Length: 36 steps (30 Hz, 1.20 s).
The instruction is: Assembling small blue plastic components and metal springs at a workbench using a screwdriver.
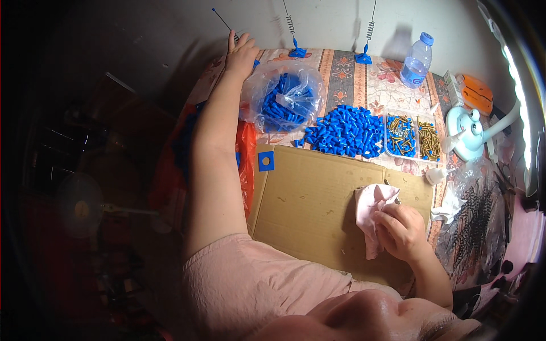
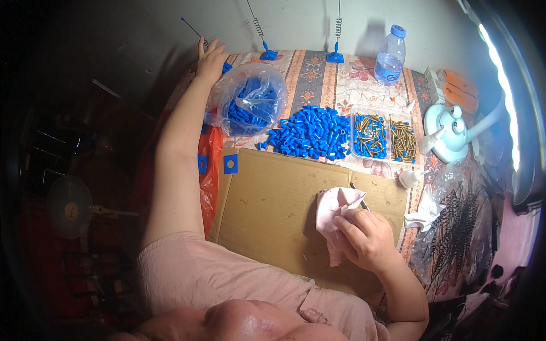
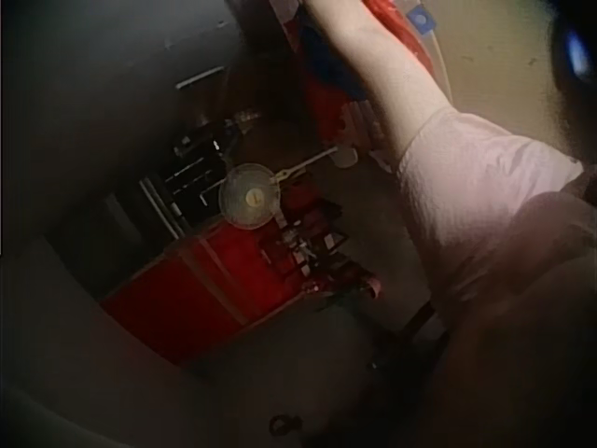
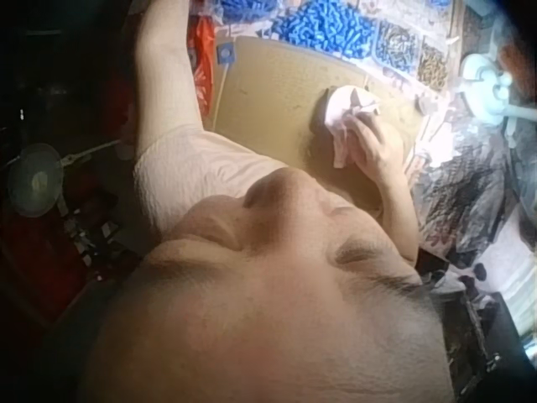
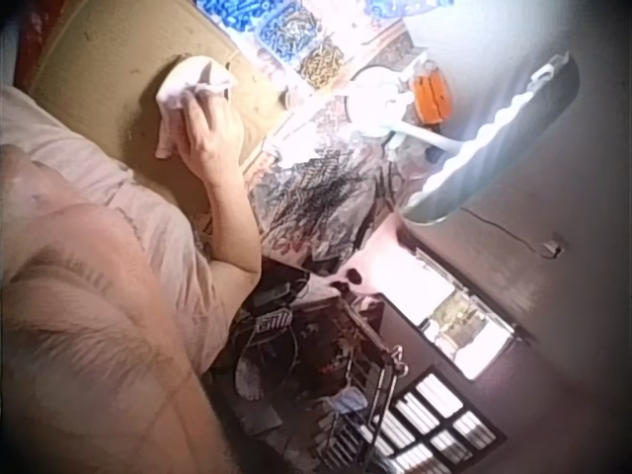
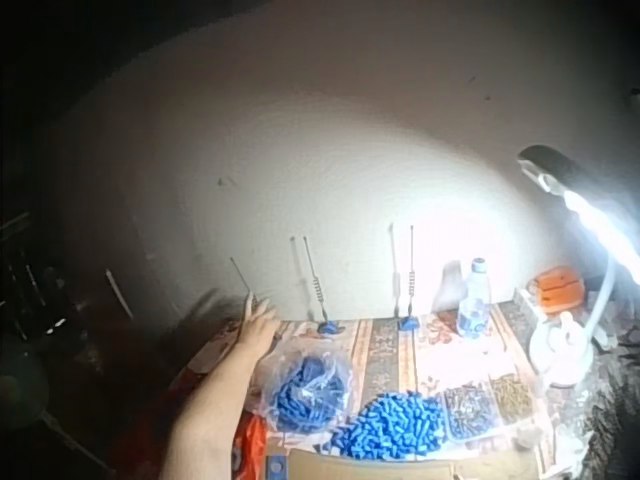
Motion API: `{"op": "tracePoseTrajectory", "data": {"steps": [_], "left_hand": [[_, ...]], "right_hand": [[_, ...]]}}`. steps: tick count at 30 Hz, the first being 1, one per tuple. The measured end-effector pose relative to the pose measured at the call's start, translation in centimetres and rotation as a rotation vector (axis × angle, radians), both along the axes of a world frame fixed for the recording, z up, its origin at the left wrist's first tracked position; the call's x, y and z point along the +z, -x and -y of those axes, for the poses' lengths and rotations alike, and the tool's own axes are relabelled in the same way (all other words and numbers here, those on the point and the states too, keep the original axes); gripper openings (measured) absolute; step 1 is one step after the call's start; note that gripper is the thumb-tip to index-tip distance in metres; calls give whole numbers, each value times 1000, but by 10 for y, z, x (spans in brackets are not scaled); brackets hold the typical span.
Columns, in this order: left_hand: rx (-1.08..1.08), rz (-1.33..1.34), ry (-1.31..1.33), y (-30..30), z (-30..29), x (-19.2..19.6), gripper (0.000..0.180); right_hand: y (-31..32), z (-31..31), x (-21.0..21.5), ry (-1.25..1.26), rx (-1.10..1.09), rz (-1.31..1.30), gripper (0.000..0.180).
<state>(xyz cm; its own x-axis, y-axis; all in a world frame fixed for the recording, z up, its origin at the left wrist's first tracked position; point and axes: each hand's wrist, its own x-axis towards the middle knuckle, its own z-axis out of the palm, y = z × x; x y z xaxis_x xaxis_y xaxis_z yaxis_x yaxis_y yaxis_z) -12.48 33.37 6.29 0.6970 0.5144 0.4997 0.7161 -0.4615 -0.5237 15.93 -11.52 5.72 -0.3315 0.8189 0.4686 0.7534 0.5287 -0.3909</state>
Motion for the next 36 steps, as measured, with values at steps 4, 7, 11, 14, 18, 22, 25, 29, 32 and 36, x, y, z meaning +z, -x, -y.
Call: {"op": "tracePoseTrajectory", "data": {"steps": [4,7,11,14,18,22,25,29,32,36], "left_hand": [[-14,267,121,12,7,-5,12],[309,591,325,27,-8,-27,17],[214,937,462,64,-54,-58,35],[288,671,560,31,-64,-73,43],[270,791,535,22,-60,-81,41],[193,969,522,29,-57,-87,41],[203,965,516,25,-56,-90,42],[154,1091,430,29,-57,-85,37],[13,1185,408,26,-51,-80,31],[99,1062,470,-1,-28,-53,31]], "right_hand": [[4,-2,3,-16,-19,-38,27],[3,-2,1,-6,-20,-27,28],[4,0,1,-13,22,-13,29],[1,-2,-1,1,-12,4,29],[1,-3,0,0,-23,14,30],[2,-4,-1,-14,-6,5,31],[1,-5,-2,3,-9,4,31],[3,-4,-2,8,0,0,32],[3,-5,-2,-4,1,2,32],[-1,-4,-2,6,-25,18,32]]}}
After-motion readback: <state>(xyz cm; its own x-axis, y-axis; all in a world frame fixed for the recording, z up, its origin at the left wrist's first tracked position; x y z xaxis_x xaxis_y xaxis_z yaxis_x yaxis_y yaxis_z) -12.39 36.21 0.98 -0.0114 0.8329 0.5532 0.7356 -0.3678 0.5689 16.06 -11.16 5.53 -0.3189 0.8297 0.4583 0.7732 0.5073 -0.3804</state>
